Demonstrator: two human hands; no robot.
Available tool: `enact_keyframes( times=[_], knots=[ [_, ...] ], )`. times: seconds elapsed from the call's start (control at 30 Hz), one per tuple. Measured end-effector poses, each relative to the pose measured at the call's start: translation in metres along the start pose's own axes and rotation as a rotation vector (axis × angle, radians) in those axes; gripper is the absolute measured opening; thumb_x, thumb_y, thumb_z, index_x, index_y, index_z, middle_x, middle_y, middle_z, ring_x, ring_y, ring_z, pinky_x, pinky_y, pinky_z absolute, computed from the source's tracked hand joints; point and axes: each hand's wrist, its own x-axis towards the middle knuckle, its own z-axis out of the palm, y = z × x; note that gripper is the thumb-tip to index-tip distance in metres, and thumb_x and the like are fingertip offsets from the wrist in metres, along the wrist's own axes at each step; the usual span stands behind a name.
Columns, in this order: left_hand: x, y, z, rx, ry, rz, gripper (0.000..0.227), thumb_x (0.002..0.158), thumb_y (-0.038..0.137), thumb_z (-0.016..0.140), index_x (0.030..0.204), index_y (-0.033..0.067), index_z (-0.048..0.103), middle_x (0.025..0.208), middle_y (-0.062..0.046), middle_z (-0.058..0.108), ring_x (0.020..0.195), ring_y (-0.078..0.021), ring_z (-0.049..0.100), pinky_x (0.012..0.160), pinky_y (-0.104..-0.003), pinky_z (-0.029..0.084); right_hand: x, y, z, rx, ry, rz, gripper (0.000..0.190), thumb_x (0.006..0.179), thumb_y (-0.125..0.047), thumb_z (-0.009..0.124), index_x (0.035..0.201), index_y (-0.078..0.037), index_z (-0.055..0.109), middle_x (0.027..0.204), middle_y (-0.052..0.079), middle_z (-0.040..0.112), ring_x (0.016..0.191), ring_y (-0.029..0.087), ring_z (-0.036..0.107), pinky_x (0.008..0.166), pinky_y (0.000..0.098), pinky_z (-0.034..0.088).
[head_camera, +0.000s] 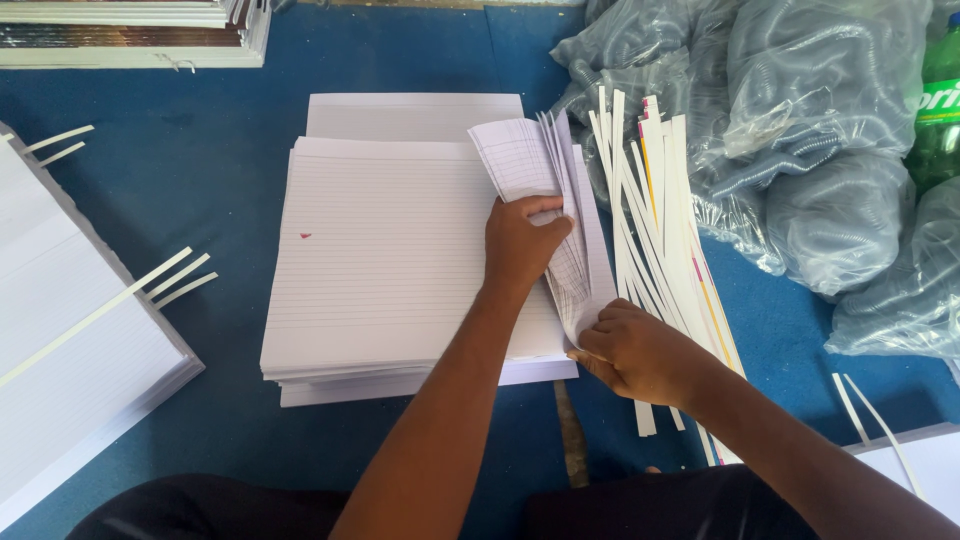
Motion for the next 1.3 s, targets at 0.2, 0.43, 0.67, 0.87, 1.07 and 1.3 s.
enact_keyframes(
  times=[0.2, 0.43, 0.67, 0.87, 1.07, 1.3],
  knots=[
    [0.002, -0.004, 0.003, 0.018, 0.037, 0.011, 0.031, 0.074, 0.015, 0.079, 0.104, 0.0073, 0.079, 0.116, -0.014, 0.065, 0.1, -0.0264, 0.072, 0.084, -0.035, 0.061, 0.002, -0.006, -0.008, -0.07, -0.025, 0.008, 0.027, 0.095, -0.03, 0.066, 0.078, -0.008, 0.07, 0.062, 0.008, 0.063, 0.068, 0.023, 0.061, 0.081, 0.0392, 0.049],
    [0.004, -0.009, 0.004, 0.007, 0.077, 0.07, 0.03, 0.072, 0.012, 0.08, 0.102, 0.0061, 0.08, 0.112, -0.015, 0.069, 0.099, -0.0273, 0.071, 0.084, -0.035, 0.058, 0.0, -0.029, -0.037, -0.353, -0.069, 0.143, 0.044, 0.091, -0.052, 0.064, 0.071, -0.013, 0.067, 0.06, 0.007, 0.065, 0.055, 0.025, 0.064, 0.067, 0.0406, 0.051],
    [0.0, -0.003, 0.002, -0.027, 0.065, 0.07, 0.029, 0.073, 0.013, 0.079, 0.102, 0.0065, 0.08, 0.11, -0.014, 0.069, 0.096, -0.0265, 0.073, 0.082, -0.035, 0.061, 0.017, -0.014, -0.043, 0.164, 0.384, 0.626, 0.055, 0.096, -0.058, 0.054, 0.09, -0.005, 0.069, 0.069, 0.012, 0.068, 0.062, 0.024, 0.069, 0.058, 0.039, 0.053],
    [-0.002, -0.006, 0.003, -0.015, 0.055, 0.041, 0.033, 0.074, 0.014, 0.079, 0.107, 0.007, 0.079, 0.116, -0.014, 0.068, 0.102, -0.0273, 0.072, 0.086, -0.035, 0.06, 0.039, 0.004, -0.026, 0.754, 0.31, 0.771, 0.069, 0.096, -0.064, 0.044, 0.109, -0.001, 0.069, 0.081, 0.014, 0.068, 0.072, 0.023, 0.069, 0.064, 0.0348, 0.057],
    [0.002, -0.01, 0.003, 0.075, 0.072, 0.132, 0.102, 0.076, 0.021, 0.083, 0.161, 0.0153, 0.027, 0.133, -0.022, 0.052, 0.119, -0.0348, 0.062, 0.094, -0.041, 0.057, 0.04, 0.006, -0.02, 0.7, 0.218, 0.816, 0.076, 0.094, -0.068, 0.039, 0.129, -0.006, 0.065, 0.096, 0.022, 0.073, 0.082, 0.029, 0.069, 0.077, 0.04, 0.055],
    [0.0, 0.014, 0.002, 0.041, 0.086, -0.032, 0.142, 0.06, 0.048, 0.09, 0.164, 0.0081, 0.001, 0.134, -0.026, 0.049, 0.117, -0.0367, 0.061, 0.092, -0.042, 0.056, 0.04, 0.016, -0.017, 0.623, 0.173, 0.815, 0.09, 0.095, -0.073, 0.035, 0.131, 0.003, 0.067, 0.117, 0.03, 0.072, 0.115, 0.039, 0.07, 0.104, 0.047, 0.05]
  ],
)
